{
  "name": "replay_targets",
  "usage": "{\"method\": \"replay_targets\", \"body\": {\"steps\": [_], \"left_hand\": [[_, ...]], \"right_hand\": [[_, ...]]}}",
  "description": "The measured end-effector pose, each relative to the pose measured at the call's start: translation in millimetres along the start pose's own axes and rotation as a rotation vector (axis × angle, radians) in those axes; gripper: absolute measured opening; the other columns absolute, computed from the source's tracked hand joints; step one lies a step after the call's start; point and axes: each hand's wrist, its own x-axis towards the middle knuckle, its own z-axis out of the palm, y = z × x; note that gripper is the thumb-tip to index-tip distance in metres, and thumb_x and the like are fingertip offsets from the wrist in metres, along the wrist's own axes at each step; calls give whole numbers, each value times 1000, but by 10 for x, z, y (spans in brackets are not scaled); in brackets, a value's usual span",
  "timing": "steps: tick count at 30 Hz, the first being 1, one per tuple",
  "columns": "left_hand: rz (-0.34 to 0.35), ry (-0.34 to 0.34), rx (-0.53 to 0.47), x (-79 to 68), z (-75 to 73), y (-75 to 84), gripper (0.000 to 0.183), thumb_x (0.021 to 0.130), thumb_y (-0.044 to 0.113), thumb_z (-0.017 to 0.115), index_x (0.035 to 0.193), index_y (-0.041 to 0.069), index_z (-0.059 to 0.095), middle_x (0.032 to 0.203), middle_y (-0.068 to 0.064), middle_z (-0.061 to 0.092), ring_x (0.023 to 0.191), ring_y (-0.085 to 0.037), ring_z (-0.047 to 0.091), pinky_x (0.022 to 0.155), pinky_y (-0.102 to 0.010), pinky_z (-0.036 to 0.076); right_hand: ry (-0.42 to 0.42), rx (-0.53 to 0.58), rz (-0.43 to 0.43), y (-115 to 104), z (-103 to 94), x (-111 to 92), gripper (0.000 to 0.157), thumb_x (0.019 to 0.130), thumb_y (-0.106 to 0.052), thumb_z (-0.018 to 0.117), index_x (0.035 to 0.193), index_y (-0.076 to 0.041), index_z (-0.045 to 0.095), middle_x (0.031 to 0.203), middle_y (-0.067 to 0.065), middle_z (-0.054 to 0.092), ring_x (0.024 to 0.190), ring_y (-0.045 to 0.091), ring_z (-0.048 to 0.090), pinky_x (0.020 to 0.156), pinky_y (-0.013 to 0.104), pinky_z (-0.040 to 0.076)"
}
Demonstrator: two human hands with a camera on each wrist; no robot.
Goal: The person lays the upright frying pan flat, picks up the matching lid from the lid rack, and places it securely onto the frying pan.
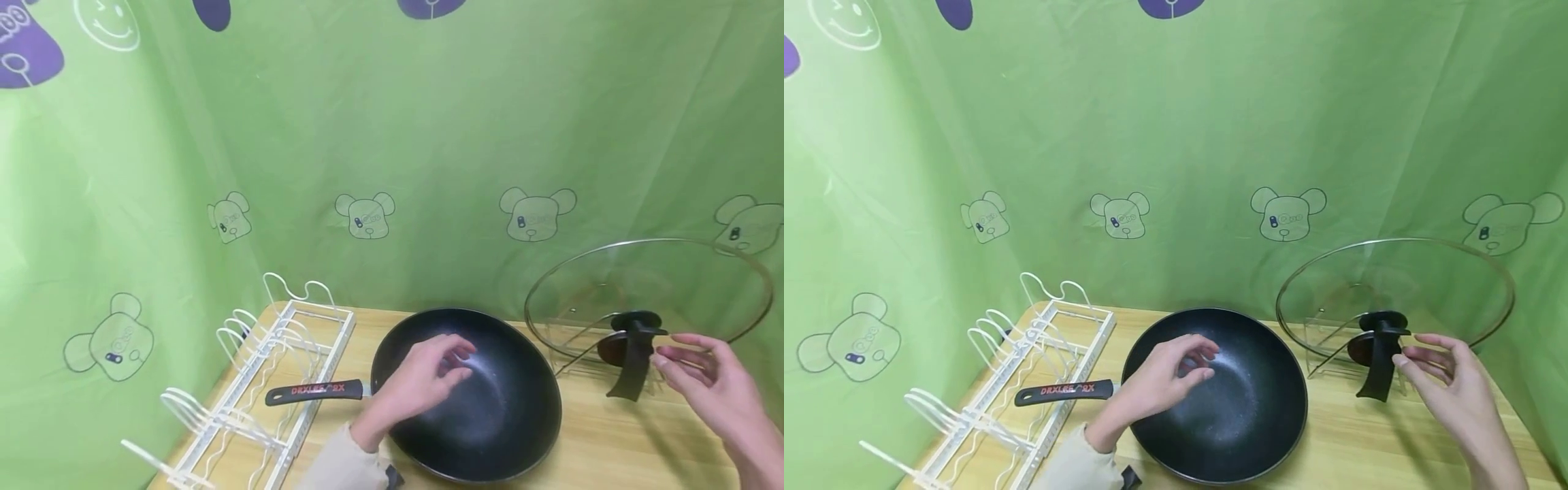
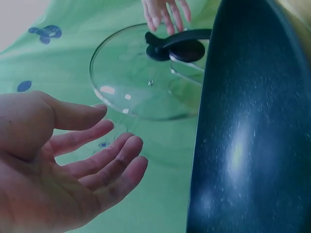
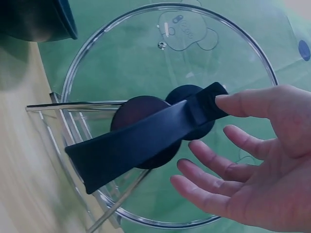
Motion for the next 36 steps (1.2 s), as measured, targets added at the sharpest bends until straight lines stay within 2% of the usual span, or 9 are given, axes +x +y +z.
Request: {"method": "replay_targets", "body": {"steps": [6,11,14,20,24,26,31,33,36], "left_hand": [[27,-90,-31,277,91,115,24,91,13,63,115,13,60,101,7,62,87,5,56,77,-12,47],[-36,-113,-101,478,219,169,24,91,16,64,115,15,61,100,8,63,86,5,57,71,-11,47],[-63,-131,-138,613,346,194,23,91,17,64,114,16,61,100,9,63,85,5,57,70,-10,46],[-103,-136,-113,887,648,173,16,94,16,58,109,17,65,97,12,65,82,7,55,72,-8,42],[-147,-135,-135,998,783,116,17,93,15,59,108,18,66,102,12,66,83,7,56,72,-9,42],[-168,-142,-124,1066,827,102,17,93,16,60,108,20,66,103,13,65,86,6,56,73,-10,43],[-219,-163,-87,1270,981,125,20,93,15,58,111,20,65,105,15,64,89,5,57,72,-11,44],[-230,-176,-85,1319,1053,139,22,93,13,57,112,20,65,105,16,64,88,6,57,70,-10,44],[-248,-206,-58,1347,1133,149,24,92,10,57,112,21,65,105,16,64,86,6,57,68,-9,44]], "right_hand": [[26,-99,61,37,28,4,53,89,-14,66,129,-33,36,106,-27,52,89,-18,49,65,5,42],[53,-134,96,47,25,23,62,87,-19,69,136,-32,33,102,-29,50,87,-18,47,63,5,40],[43,-133,97,67,32,22,58,86,-18,70,131,-33,37,102,-27,49,87,-17,47,64,6,43],[56,-145,113,115,99,-4,49,85,-19,72,114,-38,36,99,-22,48,83,-15,48,62,9,45],[68,-170,139,134,188,31,49,84,-21,73,113,-33,36,100,-10,49,78,-13,49,61,9,45],[60,-198,172,135,229,64,49,84,-27,73,115,-30,36,105,1,51,75,-14,48,60,10,43],[32,-299,267,126,273,104,76,84,-41,70,135,0,31,123,30,45,73,-14,41,59,18,39],[33,-314,282,128,283,99,85,83,-43,70,136,8,26,127,32,43,73,-14,39,59,19,39],[42,-310,283,133,307,100,81,82,-43,71,132,8,32,123,30,47,72,-14,41,57,17,41]]}}
